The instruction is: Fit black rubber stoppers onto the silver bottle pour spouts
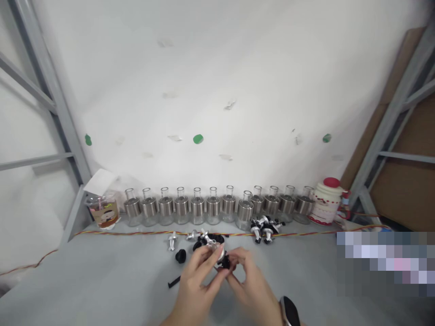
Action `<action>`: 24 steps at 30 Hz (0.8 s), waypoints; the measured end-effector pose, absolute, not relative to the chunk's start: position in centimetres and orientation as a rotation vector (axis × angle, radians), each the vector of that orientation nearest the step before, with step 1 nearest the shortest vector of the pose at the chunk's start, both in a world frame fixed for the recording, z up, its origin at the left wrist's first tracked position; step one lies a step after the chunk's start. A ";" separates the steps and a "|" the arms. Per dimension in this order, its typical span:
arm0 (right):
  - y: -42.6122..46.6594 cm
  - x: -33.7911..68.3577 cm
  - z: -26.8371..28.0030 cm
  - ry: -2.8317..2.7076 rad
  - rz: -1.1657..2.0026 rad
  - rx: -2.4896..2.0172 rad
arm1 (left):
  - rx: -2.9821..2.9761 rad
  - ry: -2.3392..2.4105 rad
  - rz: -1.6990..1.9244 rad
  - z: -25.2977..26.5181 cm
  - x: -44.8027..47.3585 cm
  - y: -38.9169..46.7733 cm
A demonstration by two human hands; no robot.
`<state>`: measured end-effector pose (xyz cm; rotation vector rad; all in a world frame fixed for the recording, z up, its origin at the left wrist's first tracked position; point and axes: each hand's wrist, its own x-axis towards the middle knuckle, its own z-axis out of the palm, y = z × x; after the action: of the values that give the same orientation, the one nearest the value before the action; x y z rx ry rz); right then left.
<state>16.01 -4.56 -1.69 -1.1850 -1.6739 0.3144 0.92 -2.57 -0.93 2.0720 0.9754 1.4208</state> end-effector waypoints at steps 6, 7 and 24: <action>-4.3 16.5 -2.2 -1.771 0.251 -1.053 | 1.592 0.892 1.288 -1.2 1.8 -2.4; -4.4 16.5 -2.2 -1.801 0.252 -1.051 | 1.486 0.866 1.277 -1.2 1.9 -2.3; -3.6 16.9 -0.3 -1.749 0.228 -1.047 | 1.499 0.916 1.311 -0.3 1.3 -1.2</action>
<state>16.88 -3.60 -0.34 -1.0466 -1.7493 0.2277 1.31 -1.21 -0.33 1.4989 0.9155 1.3114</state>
